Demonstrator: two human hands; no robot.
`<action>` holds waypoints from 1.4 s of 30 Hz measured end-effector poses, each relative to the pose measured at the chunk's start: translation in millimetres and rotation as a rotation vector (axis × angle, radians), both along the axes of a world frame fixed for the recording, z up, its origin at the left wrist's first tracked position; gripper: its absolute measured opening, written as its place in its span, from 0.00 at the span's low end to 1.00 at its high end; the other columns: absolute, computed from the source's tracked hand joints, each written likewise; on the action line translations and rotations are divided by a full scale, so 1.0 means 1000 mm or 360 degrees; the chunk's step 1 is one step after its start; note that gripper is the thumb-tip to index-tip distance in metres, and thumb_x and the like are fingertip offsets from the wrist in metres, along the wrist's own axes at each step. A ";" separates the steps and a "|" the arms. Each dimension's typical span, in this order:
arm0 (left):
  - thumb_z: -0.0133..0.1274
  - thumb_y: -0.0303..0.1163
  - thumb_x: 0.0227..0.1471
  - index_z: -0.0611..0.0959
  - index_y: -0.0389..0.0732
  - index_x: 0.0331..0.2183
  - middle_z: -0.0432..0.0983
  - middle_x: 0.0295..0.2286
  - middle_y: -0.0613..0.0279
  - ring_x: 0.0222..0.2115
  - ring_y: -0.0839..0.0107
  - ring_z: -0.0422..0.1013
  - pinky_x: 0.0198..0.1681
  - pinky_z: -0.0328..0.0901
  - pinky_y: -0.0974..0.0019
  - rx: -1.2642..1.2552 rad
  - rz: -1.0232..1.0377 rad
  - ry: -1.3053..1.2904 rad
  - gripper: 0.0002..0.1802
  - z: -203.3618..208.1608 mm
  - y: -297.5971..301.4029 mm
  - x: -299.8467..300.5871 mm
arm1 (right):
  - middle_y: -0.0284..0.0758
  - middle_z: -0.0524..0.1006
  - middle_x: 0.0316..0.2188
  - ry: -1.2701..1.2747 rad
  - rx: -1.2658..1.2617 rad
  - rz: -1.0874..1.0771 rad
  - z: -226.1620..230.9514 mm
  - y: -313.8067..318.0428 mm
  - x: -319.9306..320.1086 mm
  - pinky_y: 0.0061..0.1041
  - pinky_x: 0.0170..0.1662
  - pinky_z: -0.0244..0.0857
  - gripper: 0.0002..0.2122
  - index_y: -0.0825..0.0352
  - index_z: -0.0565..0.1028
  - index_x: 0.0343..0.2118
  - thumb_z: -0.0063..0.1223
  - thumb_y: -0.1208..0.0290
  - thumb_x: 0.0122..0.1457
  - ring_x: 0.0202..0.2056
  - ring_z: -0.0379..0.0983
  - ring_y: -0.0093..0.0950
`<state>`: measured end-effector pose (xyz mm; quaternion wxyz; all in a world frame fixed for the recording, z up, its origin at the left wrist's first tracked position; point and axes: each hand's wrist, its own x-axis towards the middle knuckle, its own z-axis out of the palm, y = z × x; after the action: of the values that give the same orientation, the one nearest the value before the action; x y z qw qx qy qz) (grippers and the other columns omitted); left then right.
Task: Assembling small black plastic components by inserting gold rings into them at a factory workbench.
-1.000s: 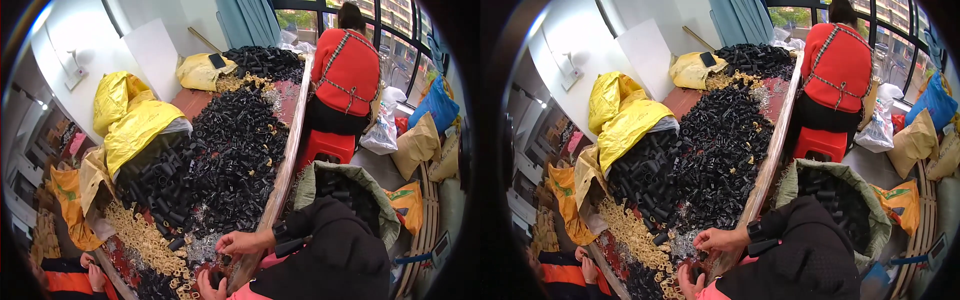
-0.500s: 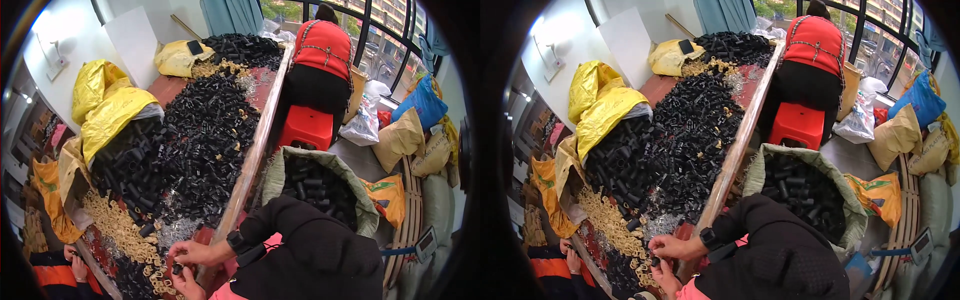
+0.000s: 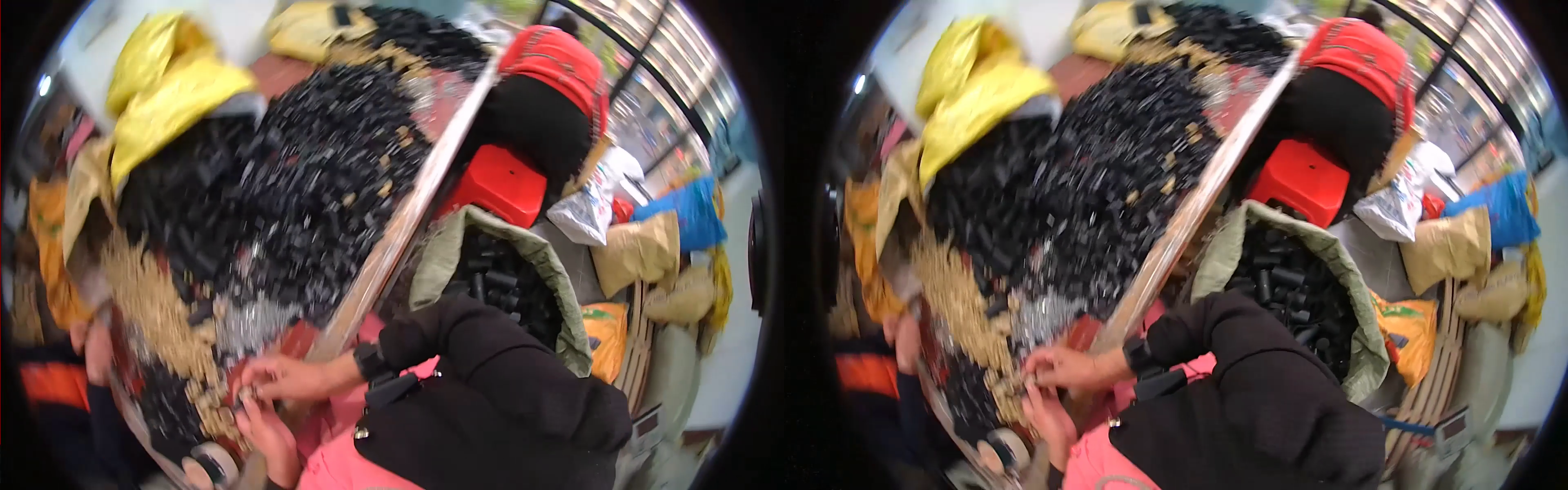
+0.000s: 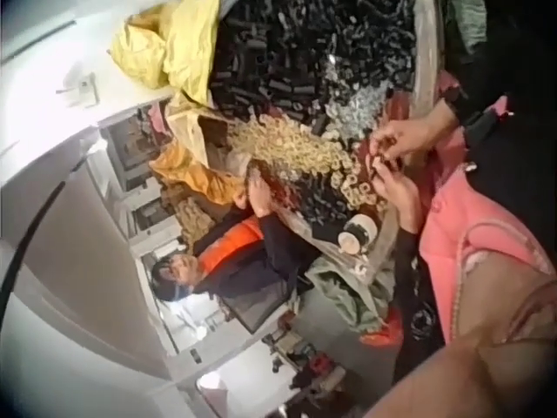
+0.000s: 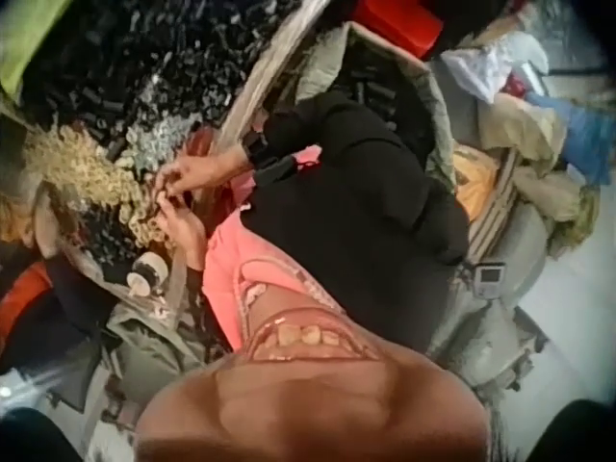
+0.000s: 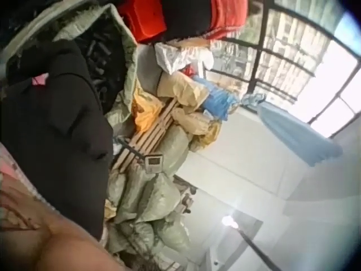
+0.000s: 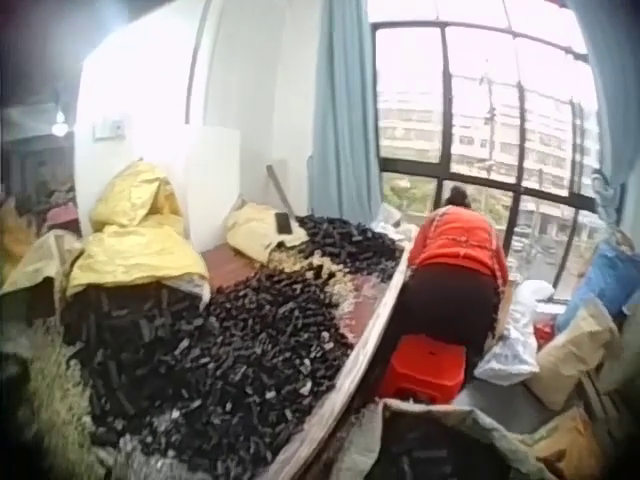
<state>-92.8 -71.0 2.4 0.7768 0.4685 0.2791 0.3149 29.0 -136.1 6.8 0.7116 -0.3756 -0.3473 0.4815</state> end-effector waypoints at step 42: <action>0.46 0.26 0.47 0.67 0.39 0.37 0.70 0.31 0.59 0.31 0.68 0.71 0.32 0.68 0.73 -0.0338 0.0122 -0.0204 0.11 -0.002 0.023 -0.034 | 0.38 0.67 0.35 -0.1060 -0.0267 0.0057 0.002 0.029 0.022 0.26 0.36 0.59 0.14 0.66 0.63 0.39 0.45 0.67 0.51 0.34 0.64 0.31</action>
<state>-126.8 -48.2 0.5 0.8257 0.3516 0.2782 0.3424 51.4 -107.2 8.4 0.5173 -0.5632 -0.5264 0.3716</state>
